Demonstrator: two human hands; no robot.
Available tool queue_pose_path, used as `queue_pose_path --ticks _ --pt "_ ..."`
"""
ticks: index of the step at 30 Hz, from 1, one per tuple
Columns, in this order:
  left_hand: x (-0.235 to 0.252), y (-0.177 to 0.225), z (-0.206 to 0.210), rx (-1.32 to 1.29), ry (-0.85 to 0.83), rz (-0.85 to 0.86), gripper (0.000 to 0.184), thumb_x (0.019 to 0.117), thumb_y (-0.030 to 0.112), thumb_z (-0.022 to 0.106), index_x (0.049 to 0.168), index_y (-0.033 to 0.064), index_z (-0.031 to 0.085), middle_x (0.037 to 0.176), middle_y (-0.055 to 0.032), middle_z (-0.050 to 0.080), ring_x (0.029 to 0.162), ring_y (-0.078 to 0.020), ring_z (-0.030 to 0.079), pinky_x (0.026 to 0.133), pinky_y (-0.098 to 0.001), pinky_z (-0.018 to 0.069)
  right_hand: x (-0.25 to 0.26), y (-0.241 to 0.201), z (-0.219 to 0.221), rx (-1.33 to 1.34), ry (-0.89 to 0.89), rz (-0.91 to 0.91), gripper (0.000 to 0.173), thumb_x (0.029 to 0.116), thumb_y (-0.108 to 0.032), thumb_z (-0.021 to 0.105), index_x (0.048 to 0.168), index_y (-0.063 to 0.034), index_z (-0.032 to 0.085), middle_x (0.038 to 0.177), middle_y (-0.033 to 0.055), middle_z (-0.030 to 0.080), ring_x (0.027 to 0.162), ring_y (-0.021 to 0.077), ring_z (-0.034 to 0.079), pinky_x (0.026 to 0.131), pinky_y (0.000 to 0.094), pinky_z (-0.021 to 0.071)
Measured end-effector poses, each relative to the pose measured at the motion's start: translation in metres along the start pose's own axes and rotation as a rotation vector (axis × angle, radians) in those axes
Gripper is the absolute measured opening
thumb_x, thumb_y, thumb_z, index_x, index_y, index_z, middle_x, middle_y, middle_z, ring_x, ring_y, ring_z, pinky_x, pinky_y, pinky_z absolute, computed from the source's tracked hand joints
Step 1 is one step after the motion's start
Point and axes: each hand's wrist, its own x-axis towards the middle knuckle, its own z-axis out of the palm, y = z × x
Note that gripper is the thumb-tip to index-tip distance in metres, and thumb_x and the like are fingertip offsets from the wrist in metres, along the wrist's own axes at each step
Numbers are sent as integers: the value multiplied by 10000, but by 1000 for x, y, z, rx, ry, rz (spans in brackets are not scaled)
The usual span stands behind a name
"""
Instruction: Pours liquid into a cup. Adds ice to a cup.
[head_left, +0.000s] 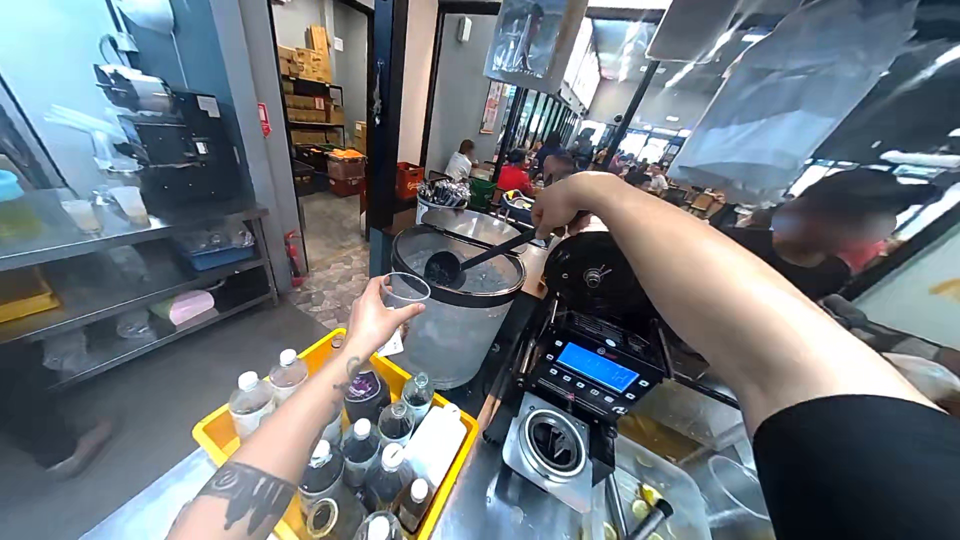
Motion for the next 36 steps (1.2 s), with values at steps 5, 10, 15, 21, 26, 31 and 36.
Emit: queue_pose_path --ticks 5,10,15,21,26,31,36 --pt "6 5 17 -10 -1 -9 940 718 576 885 1434 89 518 1265 -152 671 1126 -339 658 976 -596 511 -15 -63 27 -333 270 0 171 870 -161 720 914 3 694 946 240 676 924 451 659 725 678 485" --pt "5 14 17 -39 34 -28 912 730 566 884 1422 90 528 1270 -161 665 1130 -345 653 973 -599 508 -10 -120 58 -366 246 -45 143 968 -26 588 1032 68 675 1082 266 666 1025 451 657 760 626 519" --pt "5 9 15 -10 89 -14 904 705 579 895 1390 98 552 1246 -171 673 1130 -352 655 977 -607 506 2 -109 52 -298 275 -88 141 886 -49 698 1000 34 686 1056 266 671 1008 468 656 732 658 518" --pt "9 7 16 28 112 -32 920 720 608 871 1411 101 534 1243 -178 666 1114 -368 650 957 -627 500 13 -45 14 -176 258 -129 240 831 -227 810 882 -15 708 867 208 689 802 403 682 700 665 533" --pt "18 17 17 27 145 -58 904 722 610 866 1388 95 537 1157 -215 680 1044 -413 662 884 -663 510 -22 -14 -18 -166 299 -160 241 895 -269 775 896 -32 731 826 180 682 776 358 669 707 621 529" --pt "37 30 17 0 142 -79 906 721 582 876 1385 59 549 1207 -199 685 1131 -387 659 972 -640 504 -58 9 -44 -246 447 -244 178 894 -247 776 955 -80 766 922 180 701 912 395 672 794 670 509" --pt "49 39 13 -51 164 -67 888 721 571 883 1352 33 566 1183 -204 690 1121 -374 662 983 -620 499 -107 -3 -46 -315 545 -109 185 908 -325 761 1024 -182 753 967 176 704 962 440 669 738 714 499"
